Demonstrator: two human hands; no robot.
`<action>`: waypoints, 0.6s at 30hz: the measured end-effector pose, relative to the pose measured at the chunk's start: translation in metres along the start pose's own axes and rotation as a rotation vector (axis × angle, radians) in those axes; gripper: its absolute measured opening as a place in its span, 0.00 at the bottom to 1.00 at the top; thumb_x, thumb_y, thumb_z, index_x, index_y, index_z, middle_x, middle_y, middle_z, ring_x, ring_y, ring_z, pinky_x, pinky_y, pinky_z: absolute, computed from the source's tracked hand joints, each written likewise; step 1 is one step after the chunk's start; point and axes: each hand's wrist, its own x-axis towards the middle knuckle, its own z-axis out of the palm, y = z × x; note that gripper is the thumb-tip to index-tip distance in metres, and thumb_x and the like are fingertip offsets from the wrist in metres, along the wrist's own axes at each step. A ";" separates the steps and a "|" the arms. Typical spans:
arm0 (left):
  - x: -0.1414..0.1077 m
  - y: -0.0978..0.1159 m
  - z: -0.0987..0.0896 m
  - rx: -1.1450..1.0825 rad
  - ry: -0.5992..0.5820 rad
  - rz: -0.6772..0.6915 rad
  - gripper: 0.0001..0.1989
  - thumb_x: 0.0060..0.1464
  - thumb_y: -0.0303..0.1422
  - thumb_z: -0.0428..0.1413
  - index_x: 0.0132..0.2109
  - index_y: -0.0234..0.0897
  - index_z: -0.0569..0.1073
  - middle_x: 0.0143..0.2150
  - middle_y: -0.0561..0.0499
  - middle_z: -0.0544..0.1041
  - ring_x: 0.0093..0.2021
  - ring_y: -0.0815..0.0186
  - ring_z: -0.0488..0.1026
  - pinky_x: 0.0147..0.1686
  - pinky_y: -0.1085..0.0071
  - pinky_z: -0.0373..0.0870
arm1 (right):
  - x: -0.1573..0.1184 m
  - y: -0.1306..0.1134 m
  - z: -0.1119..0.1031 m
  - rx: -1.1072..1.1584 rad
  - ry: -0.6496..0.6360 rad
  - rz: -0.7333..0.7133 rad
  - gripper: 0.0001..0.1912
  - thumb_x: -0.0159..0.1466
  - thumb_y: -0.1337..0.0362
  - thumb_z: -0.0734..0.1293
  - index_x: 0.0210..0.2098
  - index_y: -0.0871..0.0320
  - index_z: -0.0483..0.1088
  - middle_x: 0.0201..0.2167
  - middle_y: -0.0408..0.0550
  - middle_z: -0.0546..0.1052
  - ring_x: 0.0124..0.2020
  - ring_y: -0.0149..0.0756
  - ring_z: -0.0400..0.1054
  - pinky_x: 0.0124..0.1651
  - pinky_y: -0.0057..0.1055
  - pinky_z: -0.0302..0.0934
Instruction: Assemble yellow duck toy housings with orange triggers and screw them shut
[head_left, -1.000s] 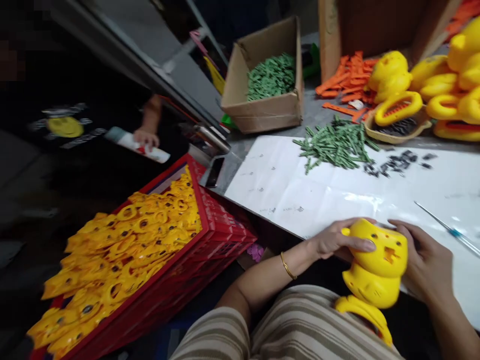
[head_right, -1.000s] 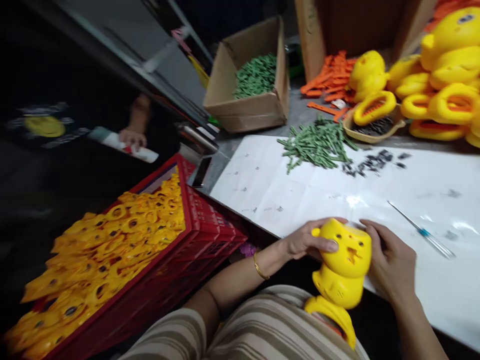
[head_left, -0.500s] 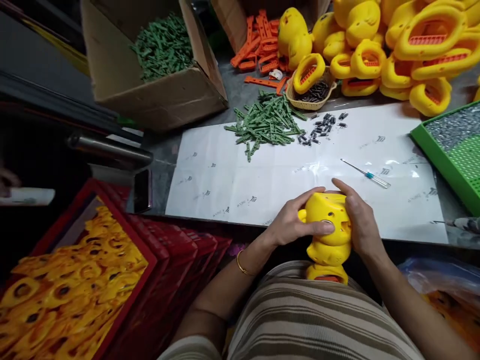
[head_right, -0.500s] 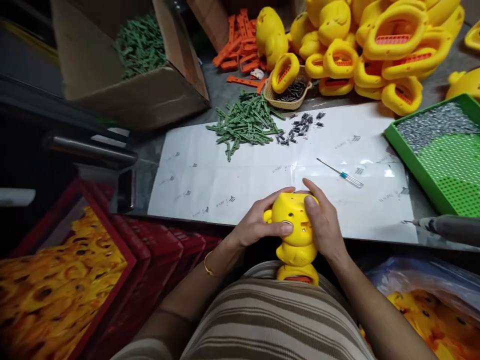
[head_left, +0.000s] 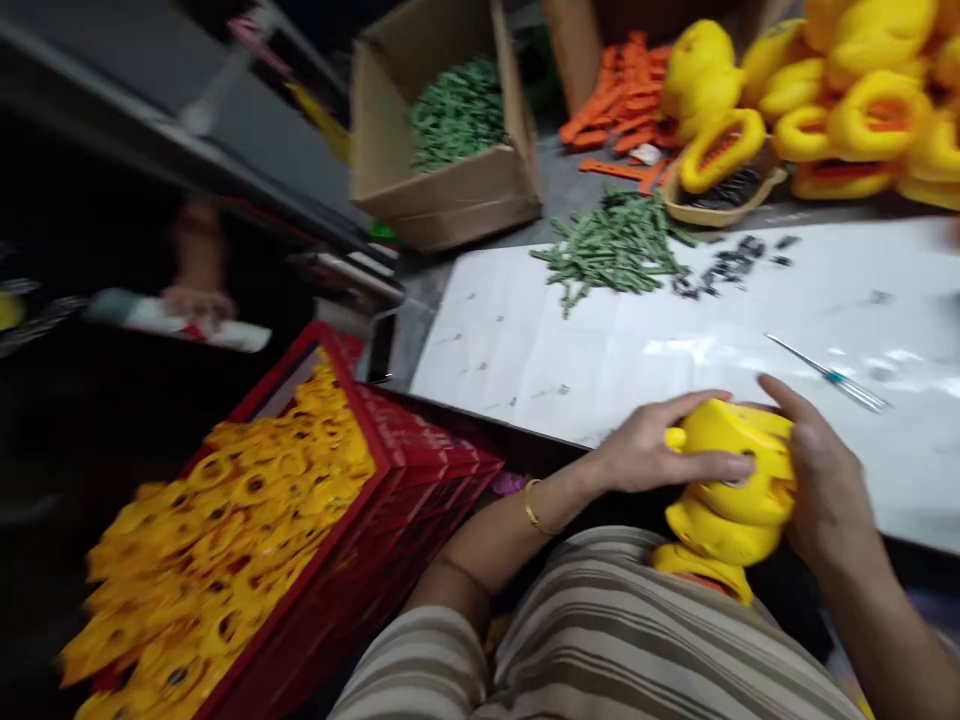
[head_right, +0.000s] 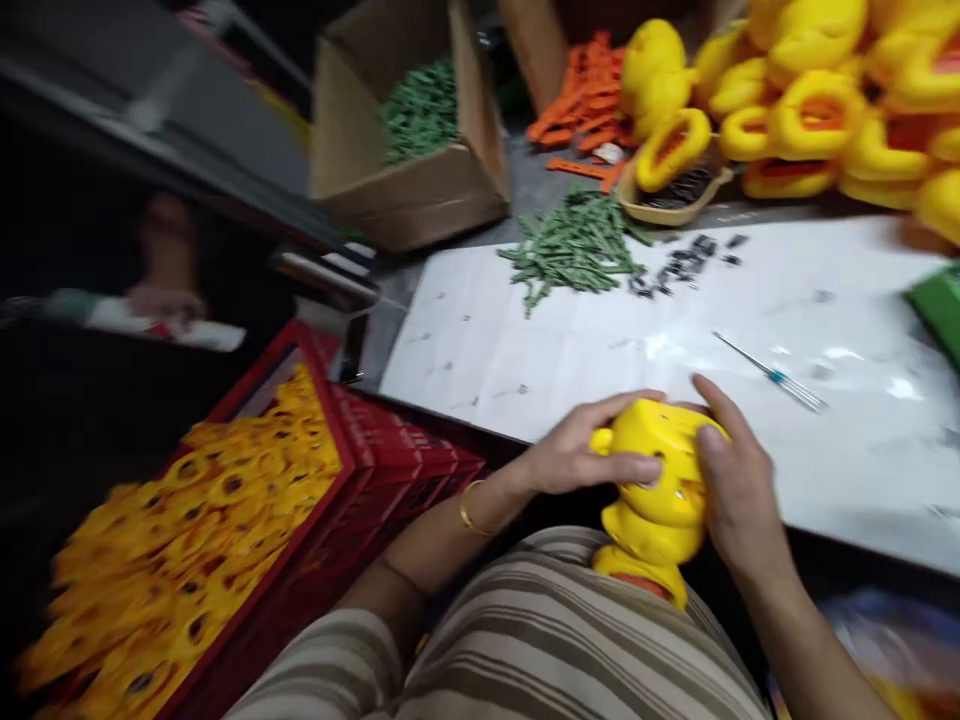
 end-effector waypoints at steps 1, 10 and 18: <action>0.000 -0.001 -0.001 0.049 -0.036 0.030 0.37 0.46 0.39 0.68 0.62 0.35 0.69 0.57 0.45 0.76 0.58 0.51 0.71 0.60 0.59 0.66 | 0.001 -0.003 0.002 0.108 -0.011 0.065 0.30 0.65 0.43 0.60 0.63 0.47 0.64 0.56 0.53 0.75 0.45 0.51 0.77 0.42 0.44 0.74; 0.004 0.012 -0.002 0.429 -0.084 0.116 0.38 0.53 0.44 0.63 0.65 0.31 0.64 0.58 0.43 0.75 0.56 0.54 0.73 0.55 0.67 0.69 | 0.004 -0.032 0.007 0.299 0.055 0.204 0.33 0.67 0.38 0.55 0.57 0.54 0.71 0.43 0.50 0.79 0.46 0.45 0.73 0.50 0.42 0.68; -0.007 0.012 0.008 0.377 -0.061 0.119 0.33 0.55 0.44 0.62 0.63 0.32 0.68 0.54 0.45 0.79 0.52 0.58 0.76 0.50 0.71 0.73 | -0.009 -0.034 0.004 0.279 0.022 0.140 0.30 0.67 0.40 0.57 0.56 0.52 0.70 0.42 0.48 0.78 0.43 0.42 0.73 0.50 0.39 0.66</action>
